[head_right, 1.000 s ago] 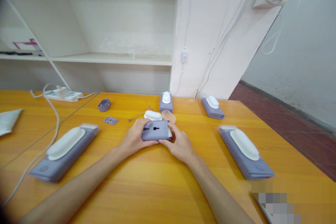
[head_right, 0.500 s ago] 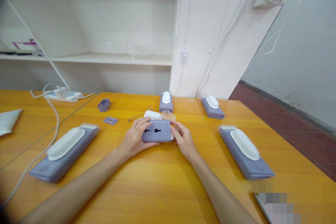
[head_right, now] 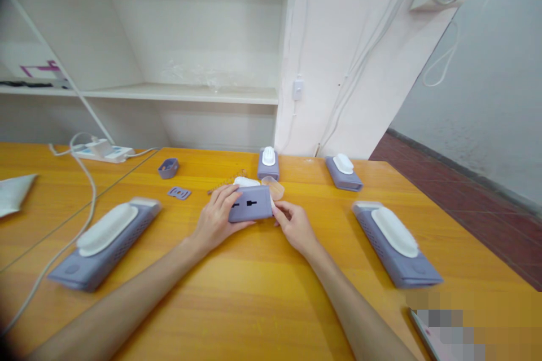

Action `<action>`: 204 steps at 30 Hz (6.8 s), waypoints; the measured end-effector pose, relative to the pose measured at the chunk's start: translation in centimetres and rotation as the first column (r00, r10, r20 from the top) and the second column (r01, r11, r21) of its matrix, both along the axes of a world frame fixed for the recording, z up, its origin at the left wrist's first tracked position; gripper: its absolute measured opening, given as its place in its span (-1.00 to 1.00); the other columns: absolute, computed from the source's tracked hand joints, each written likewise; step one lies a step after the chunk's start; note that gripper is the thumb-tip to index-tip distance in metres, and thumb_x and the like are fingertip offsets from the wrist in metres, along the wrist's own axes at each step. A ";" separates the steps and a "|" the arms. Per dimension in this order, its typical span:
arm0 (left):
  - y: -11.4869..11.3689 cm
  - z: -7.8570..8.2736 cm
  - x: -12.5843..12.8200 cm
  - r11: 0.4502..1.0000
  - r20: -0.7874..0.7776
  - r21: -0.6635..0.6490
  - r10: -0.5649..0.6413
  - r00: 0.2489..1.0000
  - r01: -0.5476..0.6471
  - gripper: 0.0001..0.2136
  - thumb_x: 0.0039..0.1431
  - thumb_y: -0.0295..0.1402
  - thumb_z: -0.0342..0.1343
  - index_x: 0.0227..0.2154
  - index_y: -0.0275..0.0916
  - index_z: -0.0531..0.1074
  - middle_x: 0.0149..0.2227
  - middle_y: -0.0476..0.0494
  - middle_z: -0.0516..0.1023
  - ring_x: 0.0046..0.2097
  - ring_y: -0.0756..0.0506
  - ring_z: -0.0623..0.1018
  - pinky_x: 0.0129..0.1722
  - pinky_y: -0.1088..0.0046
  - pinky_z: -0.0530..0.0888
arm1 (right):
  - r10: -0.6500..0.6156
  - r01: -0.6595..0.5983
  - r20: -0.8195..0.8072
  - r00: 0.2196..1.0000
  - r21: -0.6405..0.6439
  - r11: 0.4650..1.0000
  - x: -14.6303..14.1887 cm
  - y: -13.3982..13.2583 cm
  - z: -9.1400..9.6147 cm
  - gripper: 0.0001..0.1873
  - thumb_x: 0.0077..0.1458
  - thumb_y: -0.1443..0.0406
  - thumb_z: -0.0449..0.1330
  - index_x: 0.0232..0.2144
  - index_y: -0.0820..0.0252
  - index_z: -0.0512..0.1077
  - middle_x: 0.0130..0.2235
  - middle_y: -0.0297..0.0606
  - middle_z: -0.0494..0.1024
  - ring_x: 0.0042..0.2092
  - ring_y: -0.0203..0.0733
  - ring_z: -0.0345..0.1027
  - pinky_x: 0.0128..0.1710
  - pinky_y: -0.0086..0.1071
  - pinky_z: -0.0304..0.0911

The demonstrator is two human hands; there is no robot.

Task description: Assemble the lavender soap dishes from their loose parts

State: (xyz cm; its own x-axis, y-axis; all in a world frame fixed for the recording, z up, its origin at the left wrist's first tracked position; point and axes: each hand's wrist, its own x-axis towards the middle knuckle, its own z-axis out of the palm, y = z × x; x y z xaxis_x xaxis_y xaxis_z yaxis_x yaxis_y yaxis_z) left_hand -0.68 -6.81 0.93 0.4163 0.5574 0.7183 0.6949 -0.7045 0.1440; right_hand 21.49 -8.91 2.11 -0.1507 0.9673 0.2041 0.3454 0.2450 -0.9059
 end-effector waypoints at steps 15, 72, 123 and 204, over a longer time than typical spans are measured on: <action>-0.2 -0.1 0.3 0.998 0.019 0.018 0.059 0.998 -0.059 -0.41 0.01 -0.09 0.17 0.07 -0.19 0.15 0.09 -0.27 0.31 0.13 -0.27 0.29 0.10 0.11 0.33 | -0.081 0.082 -0.131 0.988 -0.003 0.997 -0.1 0.8 -1.7 -0.63 0.07 0.09 0.12 -0.20 0.26 0.44 -0.17 -0.13 0.53 -0.22 -0.11 0.40 -0.48 -0.41 0.30; -1.3 0.2 1.0 0.968 0.082 -0.193 0.178 0.981 -0.160 -0.34 -0.09 -0.08 0.22 0.04 -0.19 0.11 -0.07 -0.18 0.41 -0.06 -0.20 0.40 -0.18 0.24 0.47 | -0.398 0.435 -0.425 0.813 -0.012 0.900 -2.7 0.4 -1.4 -0.75 -0.07 0.15 0.25 -0.43 0.24 0.48 -0.43 -0.28 0.51 -0.40 -0.25 0.27 -0.37 -0.39 0.13; -0.7 0.6 0.3 0.950 0.282 -0.246 -0.122 0.952 0.195 -0.32 -0.14 -0.09 0.27 0.03 -0.17 0.13 -0.04 -0.22 0.37 -0.01 -0.18 0.41 -0.02 0.19 0.38 | 0.043 -0.153 -0.428 0.903 -0.228 0.962 1.2 0.5 -0.5 -0.55 -0.03 0.09 0.22 -0.11 0.17 0.49 -0.40 -0.27 0.46 -0.47 -0.32 0.17 -0.49 -0.43 0.10; -1.0 8.6 0.1 0.963 0.465 -0.125 -0.157 0.871 0.239 -0.58 -0.09 -0.33 0.23 -0.13 -0.21 0.30 -0.13 -0.17 0.47 -0.17 -0.10 0.51 -0.14 0.31 0.44 | -0.023 -0.615 -0.822 0.568 -0.443 0.652 -3.2 -1.1 -0.4 -0.63 0.17 -0.01 -0.06 -0.17 0.11 0.25 -0.36 -0.27 0.51 -0.47 -0.25 0.43 -0.42 -0.37 0.28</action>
State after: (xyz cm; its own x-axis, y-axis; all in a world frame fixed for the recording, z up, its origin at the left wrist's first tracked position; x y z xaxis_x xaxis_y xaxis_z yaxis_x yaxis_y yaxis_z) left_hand -0.54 -7.81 9.50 0.1887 0.6295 0.7537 0.3752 -0.7555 0.5370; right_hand 18.26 -9.99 1.74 -0.5695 0.7885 -0.2322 -0.4491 -0.5350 -0.7156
